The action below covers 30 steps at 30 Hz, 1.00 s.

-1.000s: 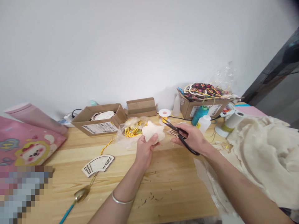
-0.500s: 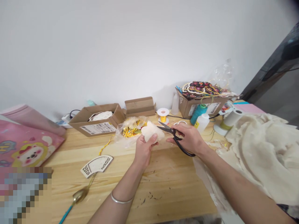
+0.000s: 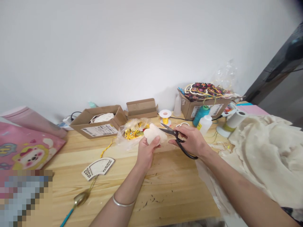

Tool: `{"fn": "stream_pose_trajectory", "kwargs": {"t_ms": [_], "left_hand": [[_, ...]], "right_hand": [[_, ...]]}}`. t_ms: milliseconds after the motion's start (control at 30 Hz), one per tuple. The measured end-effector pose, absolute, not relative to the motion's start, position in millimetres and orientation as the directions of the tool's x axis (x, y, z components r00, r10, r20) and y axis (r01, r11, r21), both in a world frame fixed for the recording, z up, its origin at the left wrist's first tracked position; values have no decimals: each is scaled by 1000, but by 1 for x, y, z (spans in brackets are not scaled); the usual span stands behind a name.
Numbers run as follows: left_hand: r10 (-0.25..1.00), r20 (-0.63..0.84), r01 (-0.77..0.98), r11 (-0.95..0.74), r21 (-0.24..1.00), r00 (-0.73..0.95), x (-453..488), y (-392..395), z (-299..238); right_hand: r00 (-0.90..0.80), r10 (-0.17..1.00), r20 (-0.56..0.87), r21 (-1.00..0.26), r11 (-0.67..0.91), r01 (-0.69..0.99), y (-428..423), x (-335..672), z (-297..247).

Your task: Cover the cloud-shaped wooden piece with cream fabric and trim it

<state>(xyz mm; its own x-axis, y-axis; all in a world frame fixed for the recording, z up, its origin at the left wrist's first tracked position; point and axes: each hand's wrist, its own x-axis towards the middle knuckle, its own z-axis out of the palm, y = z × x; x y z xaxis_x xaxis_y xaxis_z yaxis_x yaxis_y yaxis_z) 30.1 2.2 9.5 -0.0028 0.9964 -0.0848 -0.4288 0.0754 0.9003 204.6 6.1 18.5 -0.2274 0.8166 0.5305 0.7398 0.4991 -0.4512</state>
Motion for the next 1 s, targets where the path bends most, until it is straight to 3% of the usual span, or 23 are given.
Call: {"fn": "stream_pose_trajectory", "kwargs": {"t_ms": [367,600,833,1000], "left_hand": [[996,-88,-419,80,905,0,30,2,9],[999,-53,-407,50,912,5,29,3,8],[999,-30,-378,22,926,-15,26,6,7],[998,-37,-344,16,939,-54,21,10,6]], "right_hand": [[-250,789,561,-402,523,751,5,205,21],[-291,783,550,-304,511,804,5,210,25],[-118,839,532,-569,457,684,8,220,33],[-233,863,448,-511,461,726,9,221,31]]}}
